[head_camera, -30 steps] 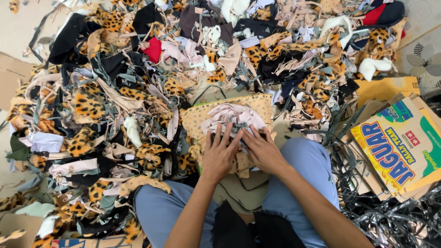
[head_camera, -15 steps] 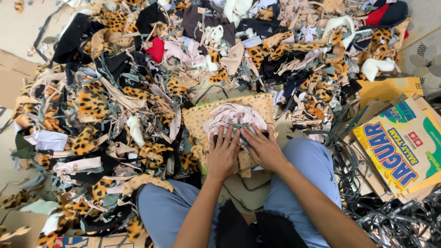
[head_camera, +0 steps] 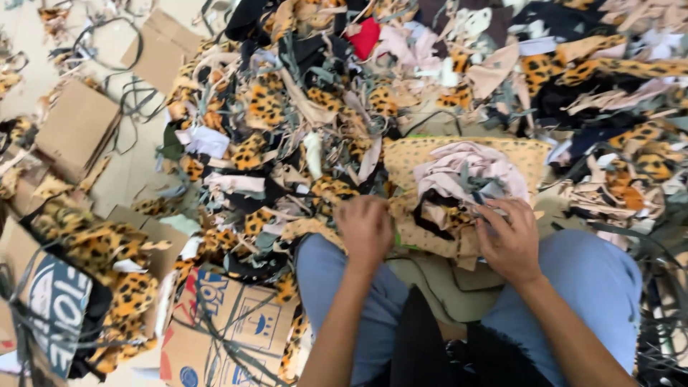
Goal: Sorting through a large pile of fabric scraps and packing them into a small cardboard box.
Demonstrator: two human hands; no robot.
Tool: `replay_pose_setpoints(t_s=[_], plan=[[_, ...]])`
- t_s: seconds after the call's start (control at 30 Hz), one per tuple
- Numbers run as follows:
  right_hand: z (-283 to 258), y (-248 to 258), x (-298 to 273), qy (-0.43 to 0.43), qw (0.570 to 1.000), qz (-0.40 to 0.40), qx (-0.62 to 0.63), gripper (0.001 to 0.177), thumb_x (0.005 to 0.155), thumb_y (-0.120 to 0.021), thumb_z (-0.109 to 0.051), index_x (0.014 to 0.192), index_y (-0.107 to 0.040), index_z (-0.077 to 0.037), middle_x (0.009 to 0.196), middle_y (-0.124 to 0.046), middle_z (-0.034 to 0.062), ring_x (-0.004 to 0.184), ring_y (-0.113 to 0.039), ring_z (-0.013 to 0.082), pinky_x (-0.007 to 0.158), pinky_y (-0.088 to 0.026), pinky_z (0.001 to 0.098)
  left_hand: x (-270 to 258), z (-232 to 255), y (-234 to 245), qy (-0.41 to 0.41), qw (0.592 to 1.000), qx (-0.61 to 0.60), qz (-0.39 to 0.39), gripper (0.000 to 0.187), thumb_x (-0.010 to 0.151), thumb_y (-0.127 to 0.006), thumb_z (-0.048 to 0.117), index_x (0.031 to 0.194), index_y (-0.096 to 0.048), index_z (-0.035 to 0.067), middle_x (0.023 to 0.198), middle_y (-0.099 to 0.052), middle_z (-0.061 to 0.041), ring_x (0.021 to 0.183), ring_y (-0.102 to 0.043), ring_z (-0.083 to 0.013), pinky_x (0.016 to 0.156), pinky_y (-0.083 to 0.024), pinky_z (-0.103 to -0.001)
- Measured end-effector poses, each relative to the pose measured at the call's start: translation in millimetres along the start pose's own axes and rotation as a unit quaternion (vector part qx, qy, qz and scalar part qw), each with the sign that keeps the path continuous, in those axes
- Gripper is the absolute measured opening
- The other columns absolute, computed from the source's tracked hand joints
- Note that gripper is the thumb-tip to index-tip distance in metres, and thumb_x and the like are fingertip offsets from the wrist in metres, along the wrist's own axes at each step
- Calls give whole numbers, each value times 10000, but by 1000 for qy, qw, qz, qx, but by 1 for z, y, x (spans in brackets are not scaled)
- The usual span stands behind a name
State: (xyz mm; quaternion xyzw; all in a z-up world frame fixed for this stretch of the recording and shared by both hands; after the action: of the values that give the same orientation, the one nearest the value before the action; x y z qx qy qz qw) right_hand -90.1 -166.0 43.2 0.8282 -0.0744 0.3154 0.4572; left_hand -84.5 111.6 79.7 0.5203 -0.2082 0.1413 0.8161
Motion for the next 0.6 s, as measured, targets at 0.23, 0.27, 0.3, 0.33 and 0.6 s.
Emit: replay_pose_setpoints(t_s=[0.23,0.27,0.3,0.33,0.6], plan=[[-98,-42,26,-26,985,-52,165,324,771,-782,-182,1087,-794,-251,1143,-704,-50,1014,-696,191,948,-531,321,-20,-126,74,125,972,107,-171,122,909,-683,250,1002,-754,282,1180,-632,28,1247,-506,-300,1095,-252,-630],[-126,-43,39,-44,966,-120,226,268,851,-734,-180,1112,-785,-214,1086,-719,-10,948,-712,212,875,-562,340,-21,-127,83,138,964,90,-211,103,898,-713,252,986,-763,268,1195,-652,20,1285,-500,-301,1123,-202,-679],[-153,-45,53,-60,938,-186,285,224,932,-685,-178,1136,-776,-178,1028,-734,29,882,-727,234,801,-593,359,-20,-127,93,152,954,74,-249,88,887,-742,254,970,-772,253,1209,-672,12,1323,-495,-302,1151,-151,-728],[-167,-55,56,-59,938,-186,287,224,932,-685,-178,1136,-776,-178,1028,-734,29,882,-727,234,801,-593,359,-19,-122,101,153,954,76,-248,88,887,-742,254,970,-772,253,1209,-672,12,1323,-495,-302,1151,-151,-728],[-231,-123,76,49,917,-291,269,168,1005,-601,-242,985,-738,-148,834,-706,82,787,-666,278,652,-533,367,-19,-117,155,267,949,-88,-145,126,982,-698,257,1008,-757,149,902,-695,-78,898,-710,-305,769,-587,-427]])
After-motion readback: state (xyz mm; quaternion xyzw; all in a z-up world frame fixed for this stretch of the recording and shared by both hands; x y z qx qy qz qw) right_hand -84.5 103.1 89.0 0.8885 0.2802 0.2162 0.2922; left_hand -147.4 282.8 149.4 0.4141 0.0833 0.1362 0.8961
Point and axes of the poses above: each hand's wrist, its own x-axis towards the middle knuckle, its own y-axis out of the back of the hand, z = x × y, the point moved 1 cm from there along x, towards the middle knuckle
